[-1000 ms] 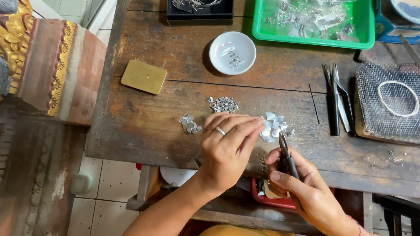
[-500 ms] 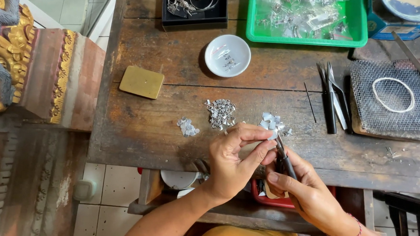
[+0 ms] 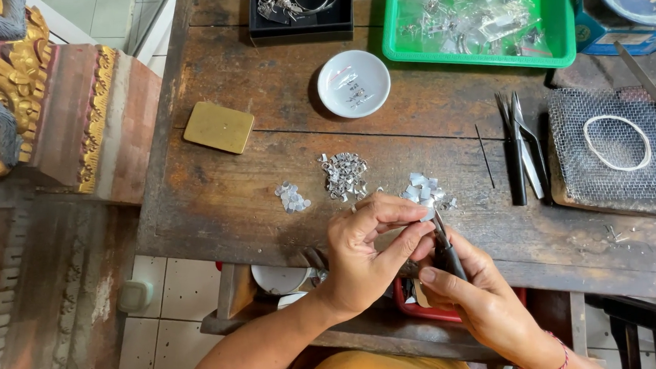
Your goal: The person uses pliers to shape and assemble small silver components on a wooden workbench in a jewelry workshop.
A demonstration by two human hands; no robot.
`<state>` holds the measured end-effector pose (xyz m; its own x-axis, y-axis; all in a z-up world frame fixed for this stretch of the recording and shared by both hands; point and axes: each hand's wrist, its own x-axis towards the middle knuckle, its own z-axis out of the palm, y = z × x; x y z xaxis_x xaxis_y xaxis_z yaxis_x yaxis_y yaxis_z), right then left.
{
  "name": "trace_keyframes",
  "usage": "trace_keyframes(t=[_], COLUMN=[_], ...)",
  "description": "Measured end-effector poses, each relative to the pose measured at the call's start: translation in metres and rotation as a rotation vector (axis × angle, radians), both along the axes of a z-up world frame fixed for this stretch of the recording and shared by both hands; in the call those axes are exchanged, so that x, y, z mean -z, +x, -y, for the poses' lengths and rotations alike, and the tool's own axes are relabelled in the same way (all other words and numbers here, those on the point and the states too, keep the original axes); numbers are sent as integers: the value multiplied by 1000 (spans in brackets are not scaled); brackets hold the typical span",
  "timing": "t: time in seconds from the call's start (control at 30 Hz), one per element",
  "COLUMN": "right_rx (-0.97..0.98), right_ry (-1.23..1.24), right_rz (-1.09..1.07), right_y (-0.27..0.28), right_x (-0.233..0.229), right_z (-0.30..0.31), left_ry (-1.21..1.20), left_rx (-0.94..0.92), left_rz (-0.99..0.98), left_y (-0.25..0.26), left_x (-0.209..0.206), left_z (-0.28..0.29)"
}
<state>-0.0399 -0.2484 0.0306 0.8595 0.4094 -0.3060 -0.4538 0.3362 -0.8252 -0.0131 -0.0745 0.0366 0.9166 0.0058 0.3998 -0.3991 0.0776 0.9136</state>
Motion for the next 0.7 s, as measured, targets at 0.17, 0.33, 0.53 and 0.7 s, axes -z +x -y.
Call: trace_keyframes(t=[0.17, 0.33, 0.53, 0.7], right_rx=[-32, -69, -29, -38], right_ry=[-19, -39, -267, -346], right_rz=[38, -26, 138, 190], right_y=[1, 0, -1, -3], right_x=[-2, 0, -2, -3], right_z=[1, 5, 4, 0], left_ry=[-10, -47, -252, -351], left_rx=[7, 24, 211, 266], left_rz=[-14, -51, -352, -336], left_y=[0, 1, -1, 2], left_x=[2, 4, -10, 5], left_z=[0, 0, -1, -3])
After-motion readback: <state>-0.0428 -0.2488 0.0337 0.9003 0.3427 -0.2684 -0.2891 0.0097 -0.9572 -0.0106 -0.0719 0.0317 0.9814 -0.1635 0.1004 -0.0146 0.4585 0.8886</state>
